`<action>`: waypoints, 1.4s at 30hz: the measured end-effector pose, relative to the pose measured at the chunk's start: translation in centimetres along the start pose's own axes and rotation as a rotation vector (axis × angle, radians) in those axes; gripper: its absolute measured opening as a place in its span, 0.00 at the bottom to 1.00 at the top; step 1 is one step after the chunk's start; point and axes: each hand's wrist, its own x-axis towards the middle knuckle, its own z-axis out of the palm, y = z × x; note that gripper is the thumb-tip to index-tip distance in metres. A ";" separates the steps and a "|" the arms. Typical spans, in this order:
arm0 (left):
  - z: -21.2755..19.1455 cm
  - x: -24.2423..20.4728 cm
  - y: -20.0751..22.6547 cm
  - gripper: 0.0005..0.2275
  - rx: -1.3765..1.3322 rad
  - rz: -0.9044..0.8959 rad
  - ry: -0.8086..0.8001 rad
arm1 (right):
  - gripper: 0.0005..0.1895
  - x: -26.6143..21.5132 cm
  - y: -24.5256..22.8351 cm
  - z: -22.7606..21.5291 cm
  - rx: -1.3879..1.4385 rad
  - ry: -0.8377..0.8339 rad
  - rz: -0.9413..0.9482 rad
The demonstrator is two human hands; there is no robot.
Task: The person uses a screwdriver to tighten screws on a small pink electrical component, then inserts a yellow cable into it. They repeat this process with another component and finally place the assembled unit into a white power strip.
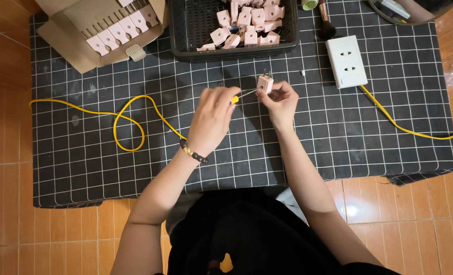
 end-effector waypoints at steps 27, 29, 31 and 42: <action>1.8 -0.6 -1.6 0.17 -0.093 -0.041 0.116 | 0.16 -0.5 -1.6 0.9 0.015 0.010 0.001; 1.6 -0.7 -1.7 0.15 -0.021 0.026 0.113 | 0.16 -0.5 -1.3 0.7 0.013 0.006 -0.003; 1.2 -0.7 -1.3 0.14 0.052 0.091 0.112 | 0.16 -0.5 -1.2 0.6 0.011 -0.001 -0.008; 2.3 -1.4 -0.6 0.10 0.089 0.214 0.192 | 0.16 -0.8 -0.2 0.0 -0.084 -0.002 -0.080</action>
